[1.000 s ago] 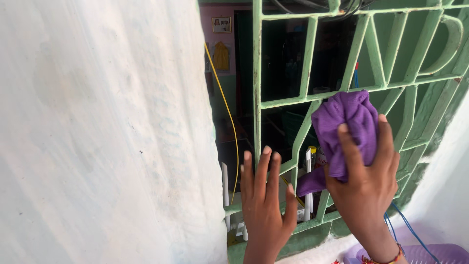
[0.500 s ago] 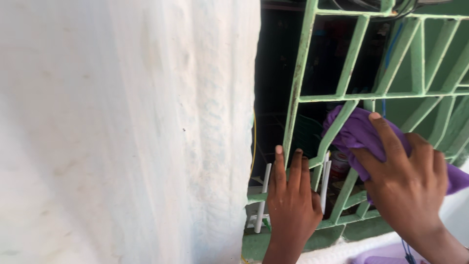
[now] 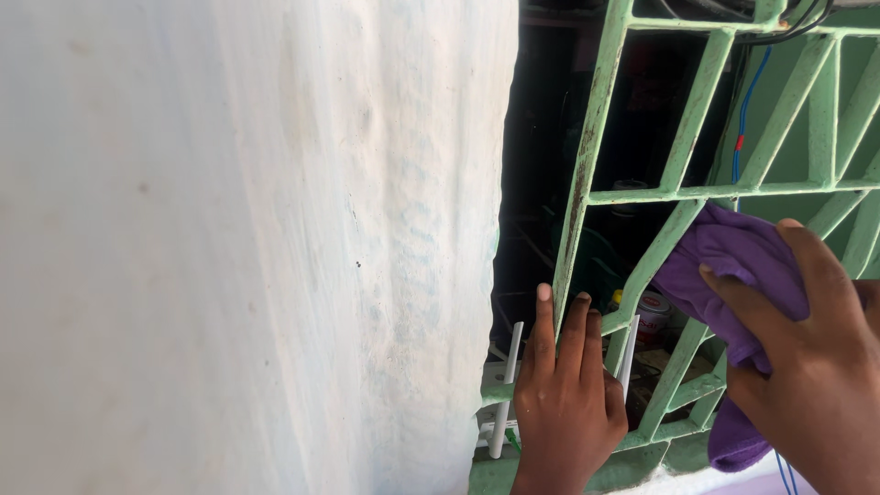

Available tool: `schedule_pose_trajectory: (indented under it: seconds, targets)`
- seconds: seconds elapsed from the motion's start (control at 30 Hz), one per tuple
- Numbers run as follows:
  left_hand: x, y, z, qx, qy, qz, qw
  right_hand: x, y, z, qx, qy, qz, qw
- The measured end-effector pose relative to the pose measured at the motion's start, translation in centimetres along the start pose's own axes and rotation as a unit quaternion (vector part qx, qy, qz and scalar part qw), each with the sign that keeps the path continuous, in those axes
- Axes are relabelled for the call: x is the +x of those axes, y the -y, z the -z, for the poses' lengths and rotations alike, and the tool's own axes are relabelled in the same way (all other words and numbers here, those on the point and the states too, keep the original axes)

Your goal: The person wipes the green metal window grille with a purple cloth. They systematically clean the vertical and horizontal bars of the grille, moving the cloth along the metal surfaces to remove dust or dirt.

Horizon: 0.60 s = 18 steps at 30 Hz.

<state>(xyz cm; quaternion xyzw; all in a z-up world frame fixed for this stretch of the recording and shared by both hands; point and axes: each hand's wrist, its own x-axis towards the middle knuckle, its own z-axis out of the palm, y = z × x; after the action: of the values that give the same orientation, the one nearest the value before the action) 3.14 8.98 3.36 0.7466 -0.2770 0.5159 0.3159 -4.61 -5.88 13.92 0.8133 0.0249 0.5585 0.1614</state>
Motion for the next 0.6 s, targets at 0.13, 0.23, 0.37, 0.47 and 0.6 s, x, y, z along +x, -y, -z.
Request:
schedule_pose_trajectory:
  seconds: [0.13, 0.23, 0.37, 0.47, 0.6]
  targets:
    - [0.0, 0.7, 0.0, -0.012, 0.012, 0.003, 1.000, 0.8, -0.2, -0.2, 0.029, 0.011, -0.005, 0.999]
    - [-0.1, 1.1, -0.2, -0.022, 0.014, 0.006, 1.000, 1.6, -0.3, 0.0, 0.077, 0.021, -0.020, 0.997]
    - [-0.1, 1.1, -0.8, -0.005, -0.003, 0.005, 1.000, 0.8, -0.6, -0.4, 0.097, 0.009, -0.020, 0.995]
    - [0.0, 1.0, -1.1, -0.002, -0.011, 0.008, 1.000, -1.1, -1.7, -1.6, 0.185, 0.076, -0.113, 0.973]
    - [0.2, 0.4, -1.1, 0.008, -0.019, 0.014, 1.000, -5.4, -5.2, -3.9, 0.278, 0.011, -0.124, 0.953]
